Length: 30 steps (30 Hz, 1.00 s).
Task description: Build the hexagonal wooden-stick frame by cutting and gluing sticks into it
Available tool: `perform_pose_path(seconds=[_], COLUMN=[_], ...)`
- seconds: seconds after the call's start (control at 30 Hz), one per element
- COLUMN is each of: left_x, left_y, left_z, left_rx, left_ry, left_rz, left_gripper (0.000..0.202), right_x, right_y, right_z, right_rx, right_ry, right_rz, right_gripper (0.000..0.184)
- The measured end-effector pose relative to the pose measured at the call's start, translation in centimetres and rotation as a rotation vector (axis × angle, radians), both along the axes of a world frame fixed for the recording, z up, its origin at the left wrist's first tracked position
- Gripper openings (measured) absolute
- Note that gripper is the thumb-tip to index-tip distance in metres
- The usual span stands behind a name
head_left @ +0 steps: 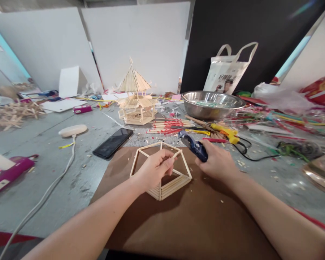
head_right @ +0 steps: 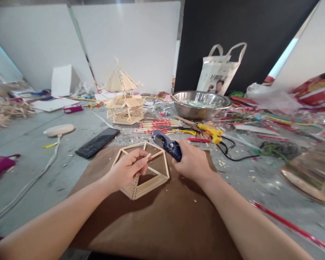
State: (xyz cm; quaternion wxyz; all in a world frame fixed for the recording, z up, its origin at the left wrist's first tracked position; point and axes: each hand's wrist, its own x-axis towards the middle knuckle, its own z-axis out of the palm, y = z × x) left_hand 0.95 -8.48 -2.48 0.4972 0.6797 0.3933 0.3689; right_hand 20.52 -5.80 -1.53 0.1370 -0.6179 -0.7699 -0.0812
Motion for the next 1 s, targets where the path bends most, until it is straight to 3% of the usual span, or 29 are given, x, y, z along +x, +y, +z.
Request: perform_pose_path(seconds=[0.13, 0.37, 0.6, 0.87, 1.0], left_x=[-0.5, -0.7, -0.5, 0.1, 0.3], left_y=[0.2, 0.8, 0.6, 1.0, 0.8], left_z=[0.4, 0.1, -0.4, -0.6, -0.5], left_rx=[0.026, 0.187, 0.058, 0.308, 0.341], left_ry=[0.098, 0.484, 0.580, 0.717, 0.831], left_rz=[0.002, 0.177, 0.077, 0.051, 0.064], left_gripper=[0.018, 0.031, 0.034, 0.033, 0.032], right_x=[0.8, 1.1, 1.0, 0.9, 1.0], right_y=[1.0, 1.5, 1.7, 1.7, 1.7], right_z=[-0.4, -0.9, -1.0, -1.2, -1.4], right_rx=[0.001, -0.011, -0.053, -0.059, -0.053], right_ry=[-0.060, -0.154, -0.194, -0.186, -0.198], right_rz=[-0.039, -0.011, 0.011, 0.037, 0.041], right_gripper=[0.035, 0.041, 0.041, 0.044, 0.045])
